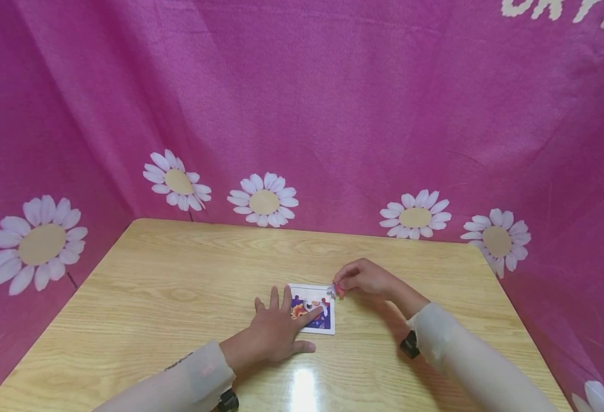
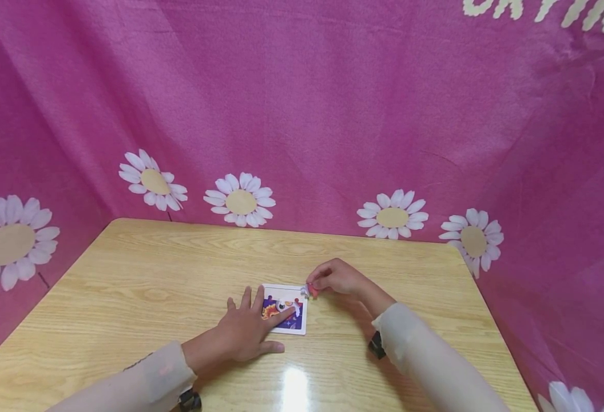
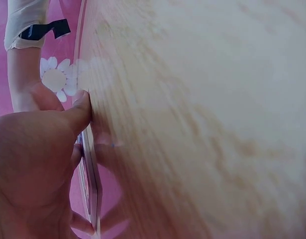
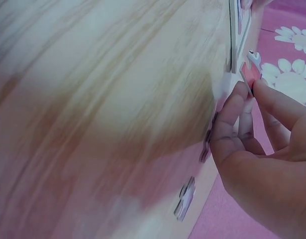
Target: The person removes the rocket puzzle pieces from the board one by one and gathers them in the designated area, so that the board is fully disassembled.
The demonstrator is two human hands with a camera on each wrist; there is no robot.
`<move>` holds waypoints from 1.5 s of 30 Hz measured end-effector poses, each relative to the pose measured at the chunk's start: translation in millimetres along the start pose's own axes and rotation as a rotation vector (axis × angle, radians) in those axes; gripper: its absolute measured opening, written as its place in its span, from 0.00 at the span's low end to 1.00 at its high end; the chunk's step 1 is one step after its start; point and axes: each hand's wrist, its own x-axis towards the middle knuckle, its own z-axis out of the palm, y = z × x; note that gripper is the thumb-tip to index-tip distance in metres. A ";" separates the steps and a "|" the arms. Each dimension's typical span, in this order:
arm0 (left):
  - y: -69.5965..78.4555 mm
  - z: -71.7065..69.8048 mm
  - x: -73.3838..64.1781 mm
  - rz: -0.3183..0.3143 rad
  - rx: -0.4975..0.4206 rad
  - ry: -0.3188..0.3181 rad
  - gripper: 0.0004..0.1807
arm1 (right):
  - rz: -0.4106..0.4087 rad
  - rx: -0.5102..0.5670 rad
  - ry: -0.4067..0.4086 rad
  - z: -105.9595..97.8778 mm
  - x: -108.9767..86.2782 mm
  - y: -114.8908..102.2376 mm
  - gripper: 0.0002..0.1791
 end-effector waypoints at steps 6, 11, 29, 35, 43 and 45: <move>0.2 0.3 -0.2 -0.002 0.000 -0.005 0.43 | 0.023 -0.002 0.031 -6.8 -4.6 1.7 0.11; 0.2 0.5 -0.3 0.002 -0.003 0.002 0.43 | 0.021 -0.001 0.051 -12.8 -8.9 1.8 0.12; -1.3 6.4 2.7 -0.004 -0.005 0.005 0.44 | 0.063 0.005 0.124 -37.8 -30.2 10.5 0.13; -1.7 6.6 2.7 0.001 -0.009 0.003 0.44 | 0.063 -0.027 0.143 -46.3 -37.7 13.1 0.13; -1.8 5.8 2.7 -0.004 -0.017 -0.004 0.44 | 0.083 -0.033 0.161 -59.3 -46.1 22.4 0.13; -1.6 5.0 2.4 -0.007 -0.018 -0.007 0.44 | 0.080 -0.032 0.167 -61.5 -48.0 24.5 0.14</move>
